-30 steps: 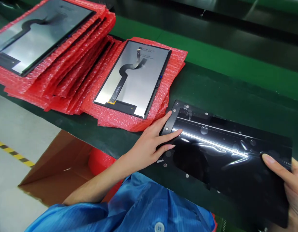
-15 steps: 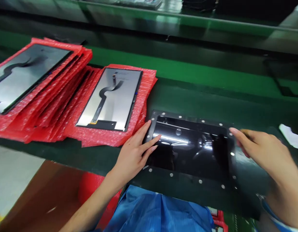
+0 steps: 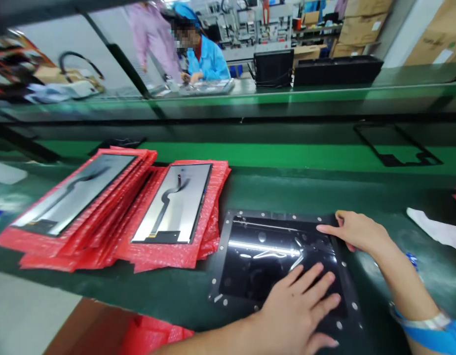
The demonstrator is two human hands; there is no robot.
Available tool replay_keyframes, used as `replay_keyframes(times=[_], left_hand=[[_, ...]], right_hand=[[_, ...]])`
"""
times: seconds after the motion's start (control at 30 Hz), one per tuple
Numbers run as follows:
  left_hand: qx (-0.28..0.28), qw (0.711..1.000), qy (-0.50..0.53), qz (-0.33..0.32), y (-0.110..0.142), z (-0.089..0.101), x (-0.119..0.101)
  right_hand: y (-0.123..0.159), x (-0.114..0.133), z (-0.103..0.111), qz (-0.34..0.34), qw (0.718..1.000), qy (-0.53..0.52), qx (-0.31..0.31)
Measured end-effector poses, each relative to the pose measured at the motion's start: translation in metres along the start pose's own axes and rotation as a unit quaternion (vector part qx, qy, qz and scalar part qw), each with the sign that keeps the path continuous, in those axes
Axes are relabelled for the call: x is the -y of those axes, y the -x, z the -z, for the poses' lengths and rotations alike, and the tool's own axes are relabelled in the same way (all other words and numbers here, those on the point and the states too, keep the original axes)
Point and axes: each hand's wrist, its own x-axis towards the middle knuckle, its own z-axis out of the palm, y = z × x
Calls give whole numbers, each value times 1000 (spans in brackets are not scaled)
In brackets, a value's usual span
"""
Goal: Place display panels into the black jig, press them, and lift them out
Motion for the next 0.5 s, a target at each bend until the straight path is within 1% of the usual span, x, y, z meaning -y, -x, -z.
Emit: replay_keyframes(times=[0.07,0.1,0.13,0.23,0.3,0.33,0.37,0.4,0.47,0.5], left_hand=[[-9,999,-41,-3,1,-7,-3],[-10,998,-55,-3,1,-10,-4],[-11,998,-64,-1,0,-12,-5],[-17,999,-47,-16,-4,-11,0],[-11,999,0,-34,-6,-3,12],[-8,999,23,-25,-7,3,20],[-10,999,39,7,-8,8,28],[-17,997,45,63,-8,14,37],[-40,979,32,195,-9,22,52],[-45,970,23,239,-10,25,58]], right_hand=[[-5,3,5,-4,996,23,87],[-7,3,7,-5,993,30,118],[-7,4,8,-3,991,30,133],[-5,3,3,7,994,3,111],[-1,2,-3,9,997,-12,75],[1,3,-7,11,998,-16,55],[4,3,-10,9,999,-18,36],[7,5,-12,5,1000,-22,19],[12,8,-15,-5,998,-52,-18],[14,10,-16,-8,996,-77,-41]])
